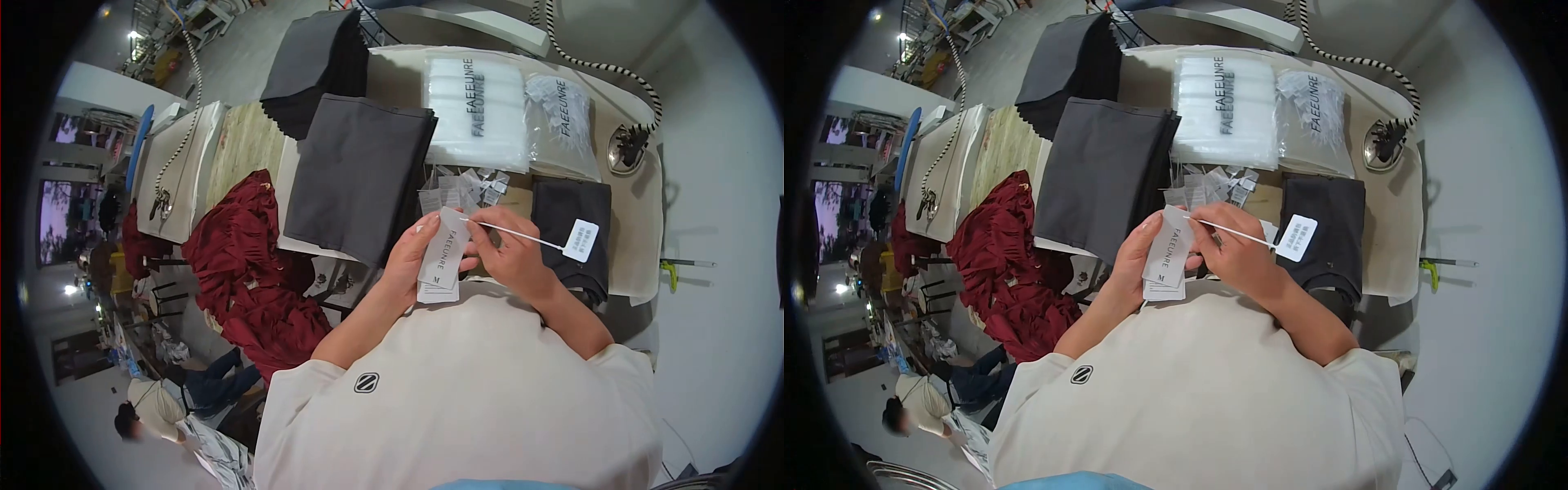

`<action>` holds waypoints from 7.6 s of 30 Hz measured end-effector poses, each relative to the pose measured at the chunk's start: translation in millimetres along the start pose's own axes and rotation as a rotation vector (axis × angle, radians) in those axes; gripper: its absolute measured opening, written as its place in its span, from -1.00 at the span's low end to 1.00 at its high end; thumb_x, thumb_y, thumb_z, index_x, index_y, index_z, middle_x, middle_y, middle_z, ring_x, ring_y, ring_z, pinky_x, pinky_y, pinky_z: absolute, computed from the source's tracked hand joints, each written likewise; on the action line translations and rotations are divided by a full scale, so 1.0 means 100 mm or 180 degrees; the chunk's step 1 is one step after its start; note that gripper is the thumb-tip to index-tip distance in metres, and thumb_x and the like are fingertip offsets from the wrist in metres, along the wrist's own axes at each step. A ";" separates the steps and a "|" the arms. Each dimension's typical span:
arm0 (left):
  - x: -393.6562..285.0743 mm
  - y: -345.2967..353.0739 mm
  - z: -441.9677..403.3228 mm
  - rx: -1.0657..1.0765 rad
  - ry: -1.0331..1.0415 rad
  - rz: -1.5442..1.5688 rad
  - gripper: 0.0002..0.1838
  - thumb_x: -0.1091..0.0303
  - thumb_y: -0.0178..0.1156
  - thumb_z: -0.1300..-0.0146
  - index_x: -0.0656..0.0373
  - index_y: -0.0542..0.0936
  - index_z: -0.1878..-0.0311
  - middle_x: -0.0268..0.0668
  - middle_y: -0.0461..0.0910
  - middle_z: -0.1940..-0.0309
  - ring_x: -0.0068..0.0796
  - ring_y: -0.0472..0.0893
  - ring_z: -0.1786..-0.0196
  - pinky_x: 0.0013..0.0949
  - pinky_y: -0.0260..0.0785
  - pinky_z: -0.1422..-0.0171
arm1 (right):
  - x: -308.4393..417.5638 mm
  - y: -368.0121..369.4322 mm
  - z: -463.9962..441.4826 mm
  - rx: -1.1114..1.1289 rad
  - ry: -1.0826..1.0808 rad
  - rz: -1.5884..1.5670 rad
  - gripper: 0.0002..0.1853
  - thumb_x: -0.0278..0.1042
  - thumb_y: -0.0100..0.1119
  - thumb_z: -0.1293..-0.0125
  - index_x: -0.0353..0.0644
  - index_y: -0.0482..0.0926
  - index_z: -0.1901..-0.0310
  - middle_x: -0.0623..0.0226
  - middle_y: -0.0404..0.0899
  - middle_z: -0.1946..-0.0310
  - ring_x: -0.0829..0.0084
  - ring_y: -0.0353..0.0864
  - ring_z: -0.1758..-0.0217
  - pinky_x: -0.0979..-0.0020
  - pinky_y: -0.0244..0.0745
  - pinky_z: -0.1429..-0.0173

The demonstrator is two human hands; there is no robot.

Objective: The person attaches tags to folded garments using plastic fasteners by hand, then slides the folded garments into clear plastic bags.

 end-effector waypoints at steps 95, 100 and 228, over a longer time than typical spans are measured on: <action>0.55 -1.45 0.12 -0.0834 -0.0345 -0.3842 -0.57 0.14 0.10 -0.54 0.27 0.57 -0.26 0.00 0.72 0.06 -0.22 0.71 0.22 -0.24 0.60 0.12 | -2.02 -0.32 2.14 -0.0711 0.3598 -0.0854 -0.77 -0.42 0.31 -0.39 -0.28 0.61 -0.02 0.35 0.71 0.29 0.63 0.61 0.35 0.56 0.46 0.31; 0.45 -1.07 -0.18 -0.1032 -0.0095 -0.1594 -0.43 -0.09 -0.02 -0.61 0.17 0.47 -0.38 -0.13 0.69 0.04 -0.40 0.70 0.22 -0.31 0.63 0.15 | -1.67 -0.45 1.87 -0.0403 0.3005 -0.0254 -0.77 -0.40 0.41 -0.31 -0.22 0.58 0.08 0.39 0.70 0.26 0.63 0.60 0.33 0.54 0.51 0.23; 2.53 0.03 -2.32 0.0117 0.0427 -0.5271 -0.74 0.32 0.24 -0.48 0.34 0.69 -0.02 -0.29 0.72 0.28 -0.48 0.69 0.25 -0.42 0.58 0.13 | -2.92 -2.50 2.66 0.0381 0.3095 -0.0411 -0.77 -0.21 0.23 -0.50 -0.18 0.60 0.26 0.52 0.49 0.59 0.67 0.41 0.59 0.56 0.28 0.50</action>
Point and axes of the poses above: each hand's wrist, its own z-axis away from the middle knuckle, its own y-axis out of the palm, x = y × z, the point moved 3 cm from there along -z, towards the middle knuckle
